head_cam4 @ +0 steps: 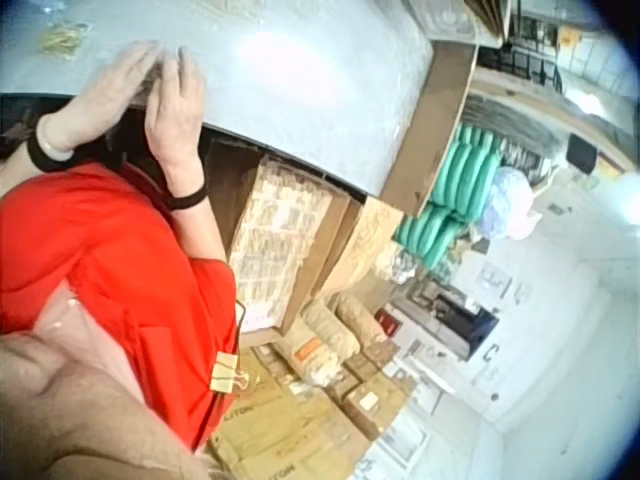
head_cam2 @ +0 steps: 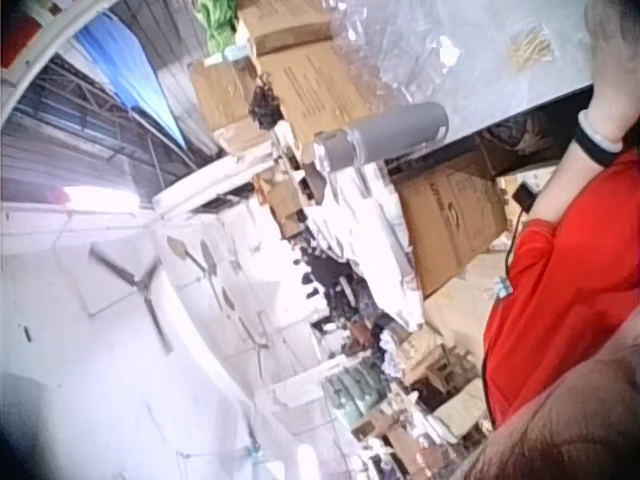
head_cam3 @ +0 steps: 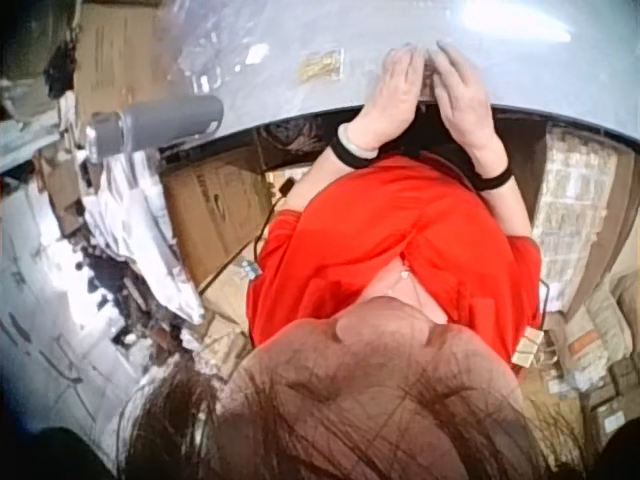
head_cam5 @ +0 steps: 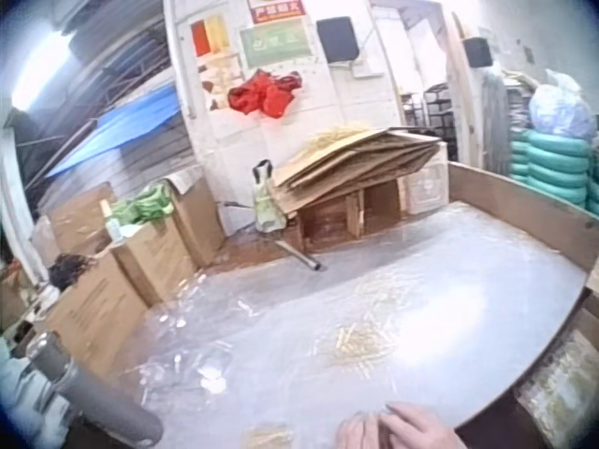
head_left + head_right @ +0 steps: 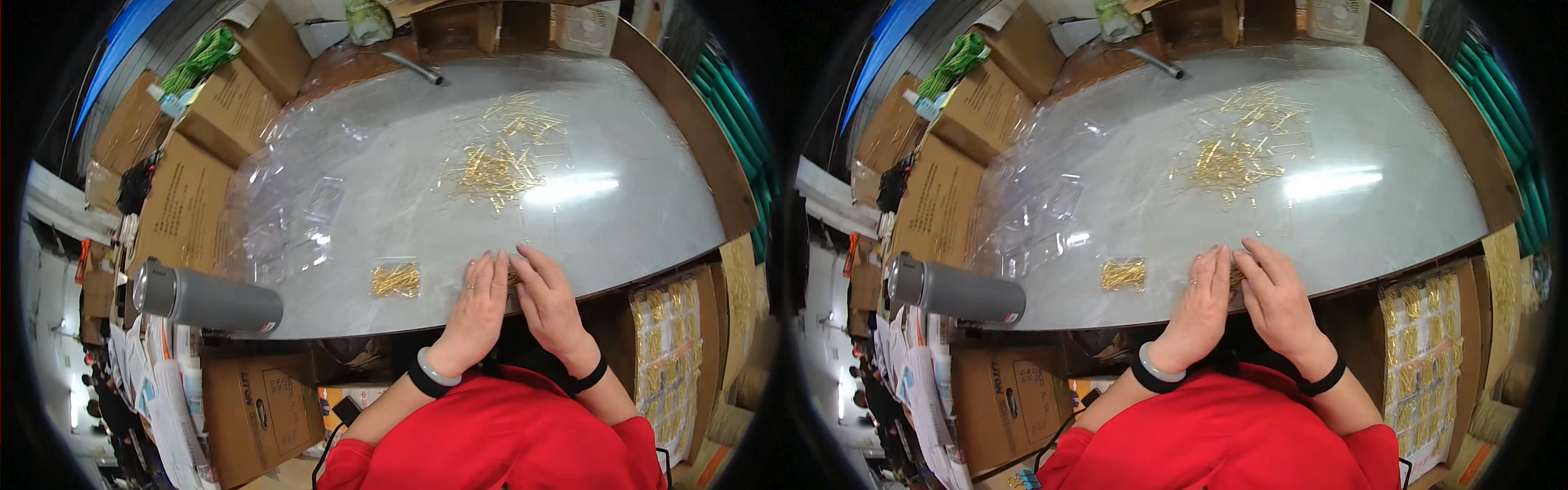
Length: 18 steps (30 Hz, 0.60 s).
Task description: Counting small gold-colored metal pins and placing them into clear plastic trays, then packing the trays into a larger cardboard box.
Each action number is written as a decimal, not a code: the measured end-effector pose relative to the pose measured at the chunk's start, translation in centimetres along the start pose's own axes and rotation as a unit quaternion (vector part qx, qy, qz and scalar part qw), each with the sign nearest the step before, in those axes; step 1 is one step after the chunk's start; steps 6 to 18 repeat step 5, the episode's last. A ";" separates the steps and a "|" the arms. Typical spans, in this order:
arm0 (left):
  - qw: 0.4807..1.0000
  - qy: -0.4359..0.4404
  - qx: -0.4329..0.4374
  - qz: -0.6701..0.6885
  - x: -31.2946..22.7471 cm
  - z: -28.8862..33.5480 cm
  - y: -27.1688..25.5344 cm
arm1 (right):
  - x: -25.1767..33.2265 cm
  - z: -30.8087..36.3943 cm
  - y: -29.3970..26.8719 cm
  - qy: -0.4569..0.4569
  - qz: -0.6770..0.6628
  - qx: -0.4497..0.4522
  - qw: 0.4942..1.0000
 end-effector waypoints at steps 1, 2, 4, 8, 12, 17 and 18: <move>1.000 -0.008 -0.004 -0.005 0.2 0.1 -0.1 | 0.6 -0.4 0.5 -0.052 0.006 0.035 0.998; 1.000 -0.013 -0.001 0.019 0.3 0.0 0.0 | 0.0 0.1 1.4 -0.051 -0.011 0.091 0.994; 0.998 -0.027 0.009 0.060 0.7 0.1 0.2 | -0.4 0.4 2.2 -0.062 0.005 0.113 0.992; 0.996 -0.037 0.017 0.076 1.2 0.3 0.3 | -0.5 0.5 2.7 -0.072 0.021 0.134 0.988; 0.996 -0.037 0.017 0.076 1.2 0.3 0.3 | -0.5 0.5 2.7 -0.072 0.021 0.134 0.988; 0.996 -0.037 0.017 0.076 1.2 0.3 0.3 | -0.5 0.5 2.7 -0.072 0.021 0.134 0.988; 0.996 -0.037 0.017 0.076 1.2 0.3 0.3 | -0.5 0.5 2.7 -0.072 0.021 0.134 0.988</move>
Point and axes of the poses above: each hand's wrist, its own z-axis away from the middle knuckle, its own y-axis out of the palm, x = y × z, the point moved 6 cm from there along -z, towards the middle knuckle, and after that the axes turned 13 degrees about -y, right-handed, at the moved point
